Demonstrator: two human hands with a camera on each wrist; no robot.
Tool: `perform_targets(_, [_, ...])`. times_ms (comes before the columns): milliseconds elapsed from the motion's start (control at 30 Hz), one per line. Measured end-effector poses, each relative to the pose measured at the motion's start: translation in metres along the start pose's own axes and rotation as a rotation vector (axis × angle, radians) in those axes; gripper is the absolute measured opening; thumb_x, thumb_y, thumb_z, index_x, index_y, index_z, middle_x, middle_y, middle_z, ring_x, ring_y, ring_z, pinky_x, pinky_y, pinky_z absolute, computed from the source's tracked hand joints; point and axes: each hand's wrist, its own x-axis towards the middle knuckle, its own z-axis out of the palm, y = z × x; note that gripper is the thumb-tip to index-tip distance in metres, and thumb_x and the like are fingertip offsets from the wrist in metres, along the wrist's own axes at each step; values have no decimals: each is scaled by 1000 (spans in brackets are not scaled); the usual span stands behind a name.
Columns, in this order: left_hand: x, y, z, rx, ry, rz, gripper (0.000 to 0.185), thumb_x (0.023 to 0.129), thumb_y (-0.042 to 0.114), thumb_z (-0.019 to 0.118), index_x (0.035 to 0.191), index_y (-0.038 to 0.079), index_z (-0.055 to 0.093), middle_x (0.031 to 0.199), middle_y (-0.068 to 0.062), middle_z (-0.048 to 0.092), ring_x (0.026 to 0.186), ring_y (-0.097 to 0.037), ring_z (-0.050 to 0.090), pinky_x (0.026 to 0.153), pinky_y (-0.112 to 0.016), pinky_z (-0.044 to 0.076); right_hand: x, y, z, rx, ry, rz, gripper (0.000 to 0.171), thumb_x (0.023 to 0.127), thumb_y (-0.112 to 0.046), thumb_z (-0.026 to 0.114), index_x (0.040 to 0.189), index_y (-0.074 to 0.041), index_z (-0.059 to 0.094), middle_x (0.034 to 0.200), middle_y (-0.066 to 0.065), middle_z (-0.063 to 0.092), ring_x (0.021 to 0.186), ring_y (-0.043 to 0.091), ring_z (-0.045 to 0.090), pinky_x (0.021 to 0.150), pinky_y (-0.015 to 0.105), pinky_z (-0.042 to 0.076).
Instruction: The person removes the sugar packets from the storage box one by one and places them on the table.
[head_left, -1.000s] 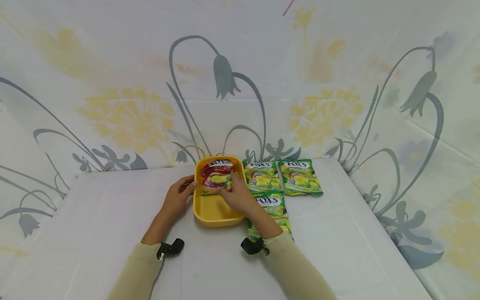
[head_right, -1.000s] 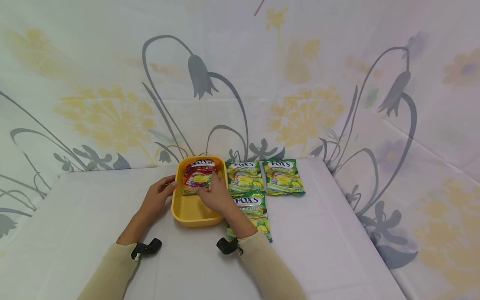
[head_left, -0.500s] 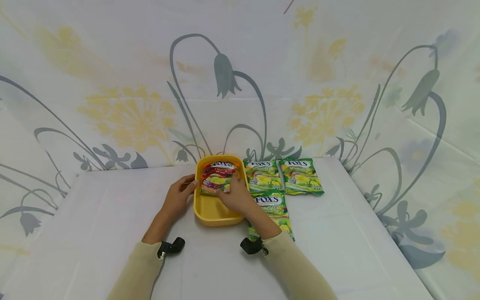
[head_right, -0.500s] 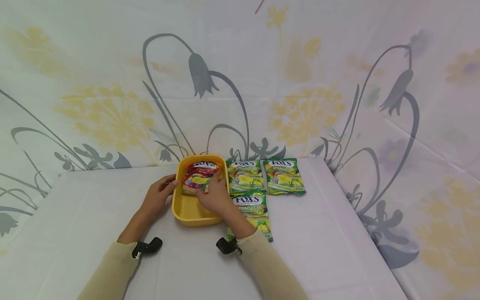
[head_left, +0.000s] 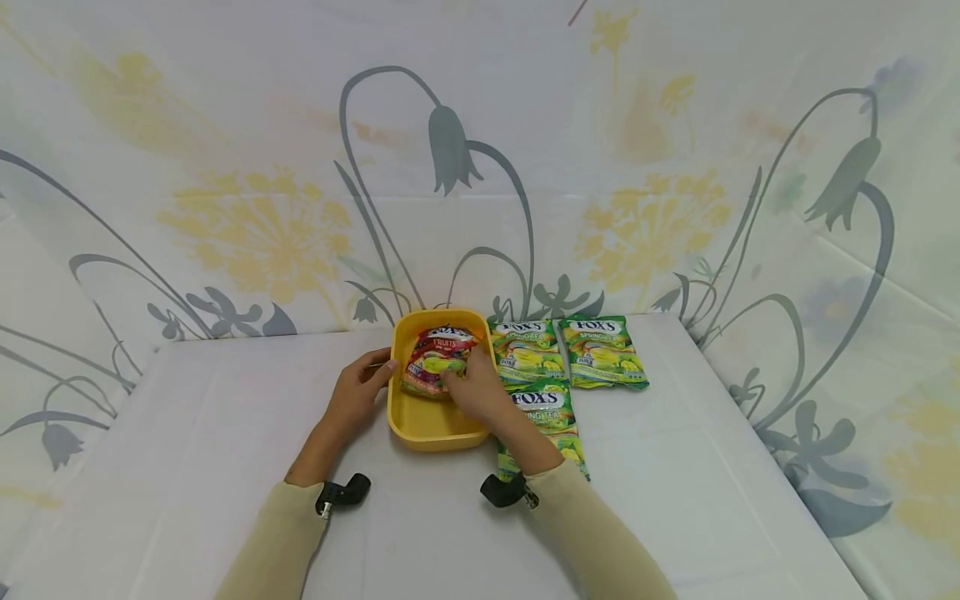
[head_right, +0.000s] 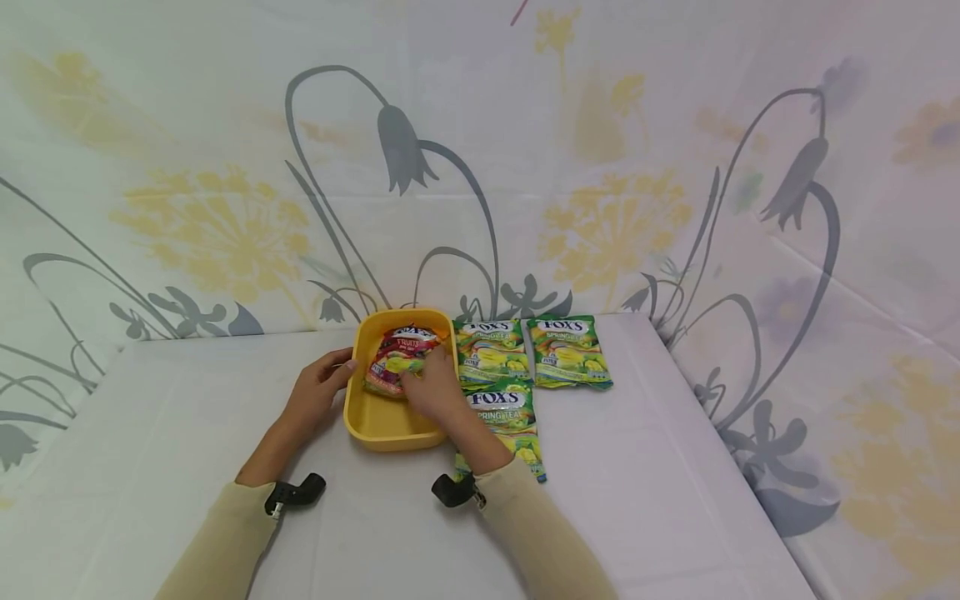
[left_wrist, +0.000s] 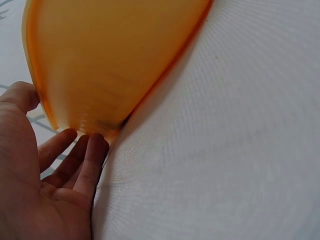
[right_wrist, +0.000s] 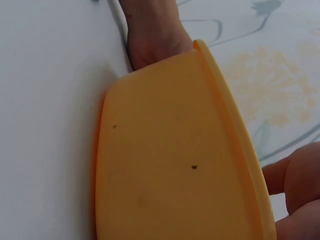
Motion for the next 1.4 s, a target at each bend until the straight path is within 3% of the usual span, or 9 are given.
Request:
perform_targets(133, [11, -24, 2, -22, 16, 11, 54, 112, 32, 55, 155, -1, 50, 153, -21, 56, 127, -38, 65, 114, -52, 49, 0, 0, 3, 95, 10, 61, 54, 110, -23, 57, 153, 4, 41, 145, 23, 55, 125, 31, 57, 111, 49, 50])
perform_targets(367, [12, -27, 2, -16, 24, 17, 56, 110, 40, 57, 153, 3, 54, 151, -18, 59, 126, -34, 66, 112, -50, 52, 1, 2, 5, 125, 44, 37, 62, 106, -10, 57, 162, -1, 32, 156, 24, 47, 139, 37, 49, 121, 55, 41])
perform_targets(633, [11, -24, 3, -10, 19, 1, 56, 111, 39, 56, 154, 3, 53, 152, -18, 58, 129, -34, 64, 114, -50, 50, 0, 2, 7, 165, 79, 22, 73, 84, 15, 57, 153, 3, 36, 148, 26, 51, 130, 37, 54, 116, 55, 47])
perform_targets(767, [10, -24, 3, -18, 17, 5, 56, 111, 37, 57, 154, 2, 52, 152, -20, 57, 130, -37, 64, 115, -52, 49, 0, 3, 6, 167, 80, 4, 69, 90, 9, 63, 153, 0, 38, 146, 23, 53, 128, 36, 56, 114, 55, 48])
perform_targets(933, [10, -24, 2, -2, 15, -1, 57, 111, 39, 56, 155, 2, 51, 153, -19, 57, 131, -36, 63, 116, -53, 48, -1, 3, 6, 135, 89, -26, 46, 105, -15, 66, 147, -2, 50, 139, 18, 59, 122, 32, 59, 107, 48, 54])
perform_targets(1033, [10, -24, 2, 14, 19, -3, 58, 111, 41, 55, 155, 3, 51, 153, -19, 57, 131, -35, 63, 116, -52, 48, 0, 2, 6, 146, 120, -49, 30, 106, -13, 64, 132, 0, 57, 126, 18, 62, 107, 28, 60, 90, 38, 58])
perform_targets(1133, [10, -24, 2, 17, 27, -4, 58, 111, 41, 55, 155, 3, 52, 153, -19, 57, 131, -35, 63, 115, -52, 49, 0, 2, 7, 160, 165, -71, 20, 103, -6, 65, 120, 3, 61, 114, 17, 62, 96, 25, 57, 75, 29, 54])
perform_targets(1400, [10, -24, 1, -9, 21, -4, 57, 111, 39, 57, 154, 3, 52, 152, -19, 57, 131, -36, 63, 115, -52, 49, -3, 0, 9, 180, 262, -86, 14, 100, -1, 67, 112, 3, 64, 109, 17, 63, 94, 24, 58, 73, 27, 54])
